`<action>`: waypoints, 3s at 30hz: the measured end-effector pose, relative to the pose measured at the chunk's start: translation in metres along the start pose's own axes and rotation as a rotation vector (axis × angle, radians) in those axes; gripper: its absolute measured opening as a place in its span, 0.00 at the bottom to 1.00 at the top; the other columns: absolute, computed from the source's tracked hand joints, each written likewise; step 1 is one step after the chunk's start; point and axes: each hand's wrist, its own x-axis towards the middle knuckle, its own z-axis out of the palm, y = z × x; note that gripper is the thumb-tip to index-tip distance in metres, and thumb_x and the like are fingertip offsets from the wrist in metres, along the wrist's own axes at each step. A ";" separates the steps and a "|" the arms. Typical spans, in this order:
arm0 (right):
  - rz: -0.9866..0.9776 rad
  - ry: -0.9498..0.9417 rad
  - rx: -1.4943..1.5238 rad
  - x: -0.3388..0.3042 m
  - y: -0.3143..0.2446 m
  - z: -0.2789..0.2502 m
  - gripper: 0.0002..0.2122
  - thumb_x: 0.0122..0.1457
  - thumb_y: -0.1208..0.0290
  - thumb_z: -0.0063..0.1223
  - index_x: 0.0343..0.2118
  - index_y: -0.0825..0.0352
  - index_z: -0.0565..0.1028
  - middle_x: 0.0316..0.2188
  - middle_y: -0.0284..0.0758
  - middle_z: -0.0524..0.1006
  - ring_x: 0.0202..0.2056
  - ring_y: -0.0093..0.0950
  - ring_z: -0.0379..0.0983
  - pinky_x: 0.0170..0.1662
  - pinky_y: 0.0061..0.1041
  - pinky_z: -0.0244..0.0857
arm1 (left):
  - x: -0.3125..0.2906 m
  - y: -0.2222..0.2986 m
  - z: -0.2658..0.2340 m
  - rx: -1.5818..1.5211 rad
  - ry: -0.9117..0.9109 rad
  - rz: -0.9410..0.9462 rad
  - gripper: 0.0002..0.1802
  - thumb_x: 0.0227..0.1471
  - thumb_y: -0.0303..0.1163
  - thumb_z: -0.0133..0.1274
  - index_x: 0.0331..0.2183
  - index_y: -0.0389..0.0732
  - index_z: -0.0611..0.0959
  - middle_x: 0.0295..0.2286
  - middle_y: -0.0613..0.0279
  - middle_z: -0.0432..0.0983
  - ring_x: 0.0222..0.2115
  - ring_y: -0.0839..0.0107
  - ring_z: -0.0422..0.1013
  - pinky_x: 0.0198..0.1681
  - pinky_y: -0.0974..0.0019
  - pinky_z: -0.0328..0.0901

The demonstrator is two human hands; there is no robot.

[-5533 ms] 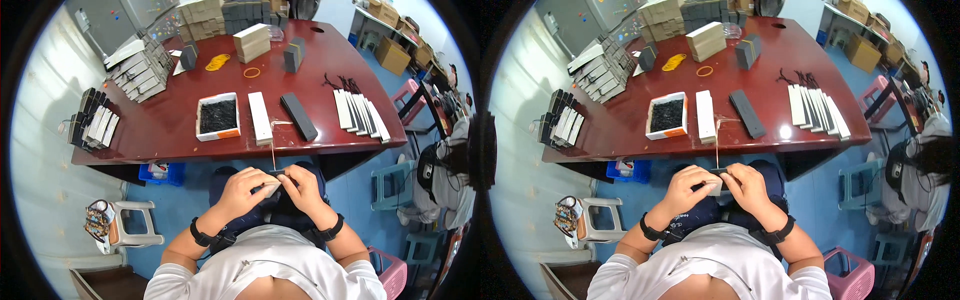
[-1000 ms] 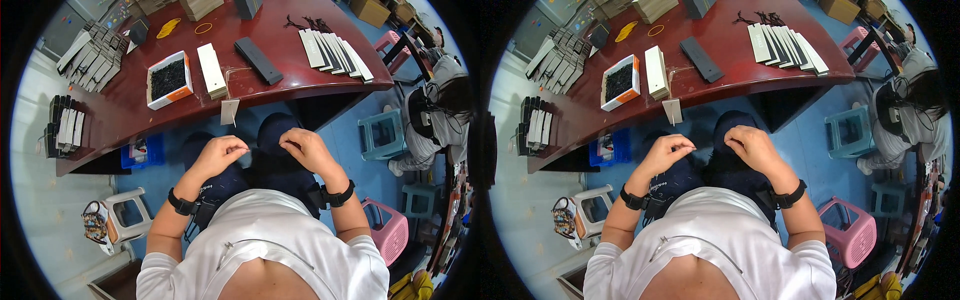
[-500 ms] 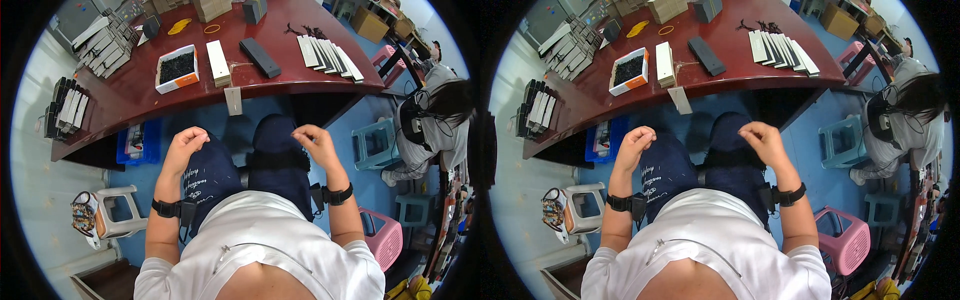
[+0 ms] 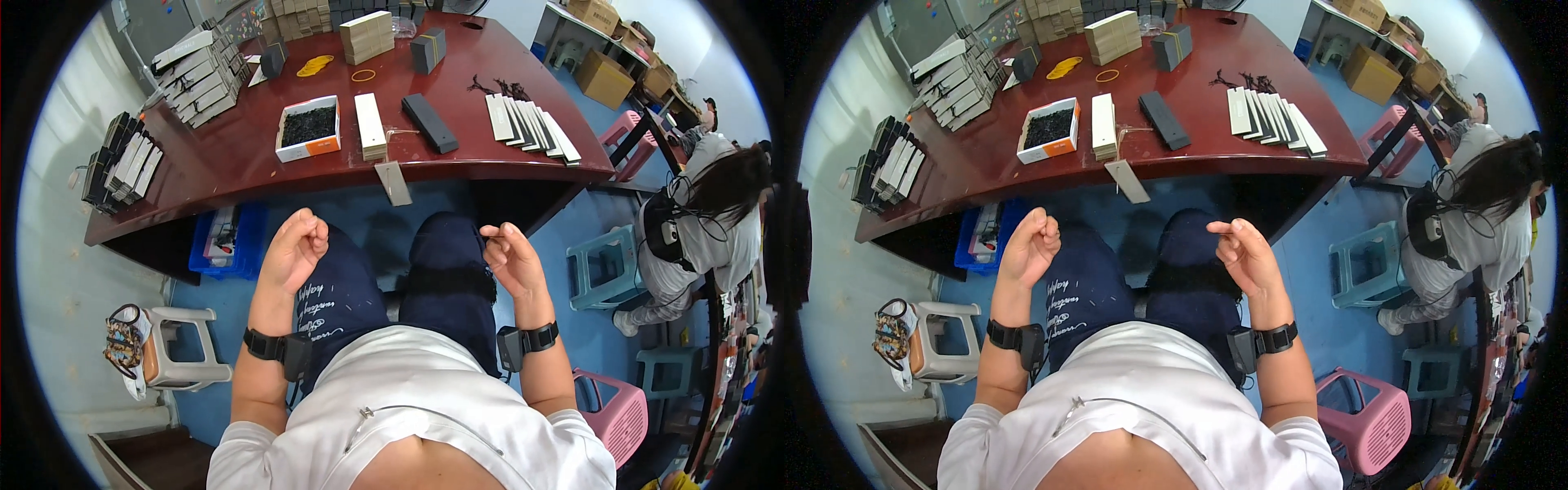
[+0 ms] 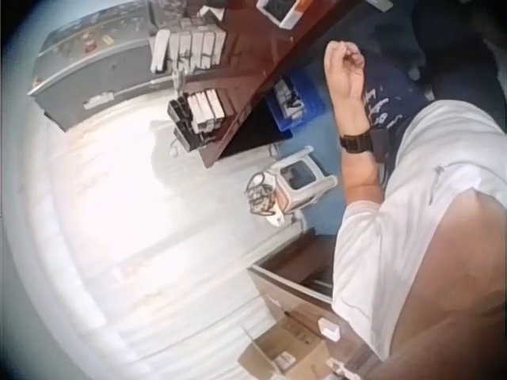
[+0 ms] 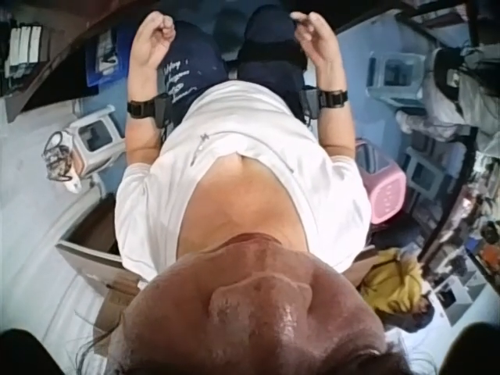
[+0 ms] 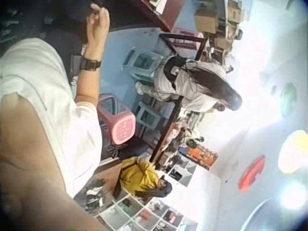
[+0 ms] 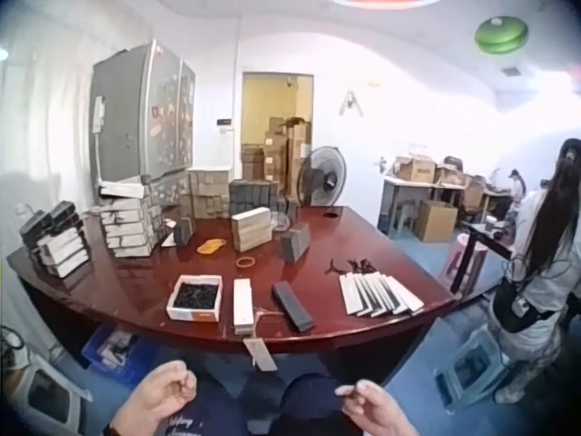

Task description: Assembling small tags by threading black elastic strings through holes in white cards.

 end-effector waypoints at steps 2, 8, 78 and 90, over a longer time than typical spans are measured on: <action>-0.057 -0.076 0.194 0.005 -0.002 -0.003 0.12 0.61 0.67 0.46 0.21 0.63 0.70 0.34 0.40 0.78 0.19 0.17 0.59 0.26 0.17 0.56 | -0.003 -0.002 -0.003 0.028 0.000 -0.018 0.07 0.55 0.30 0.47 0.25 0.45 0.70 0.24 0.66 0.70 0.24 0.80 0.64 0.29 0.77 0.61; -0.024 -0.147 0.021 0.019 0.000 0.047 0.08 0.62 0.66 0.46 0.32 0.64 0.72 0.30 0.34 0.76 0.29 0.20 0.69 0.36 0.20 0.64 | 0.004 -0.019 0.008 0.080 -0.109 -0.031 0.11 0.56 0.36 0.50 0.32 0.37 0.76 0.32 0.59 0.76 0.31 0.78 0.72 0.37 0.76 0.67; 0.110 -0.172 -0.364 0.033 0.027 0.088 0.16 0.58 0.73 0.52 0.48 0.70 0.68 0.25 0.33 0.76 0.26 0.19 0.71 0.33 0.17 0.66 | 0.018 -0.019 0.048 1.036 -0.158 0.146 0.12 0.48 0.25 0.55 0.38 0.39 0.82 0.29 0.66 0.74 0.27 0.80 0.67 0.32 0.75 0.63; 0.316 -0.373 -0.240 0.030 0.030 0.087 0.28 0.57 0.69 0.55 0.59 0.70 0.58 0.22 0.31 0.75 0.27 0.20 0.71 0.32 0.18 0.66 | 0.019 -0.026 0.060 0.917 -0.348 0.269 0.04 0.45 0.25 0.58 0.28 0.36 0.82 0.25 0.63 0.75 0.26 0.74 0.70 0.31 0.71 0.64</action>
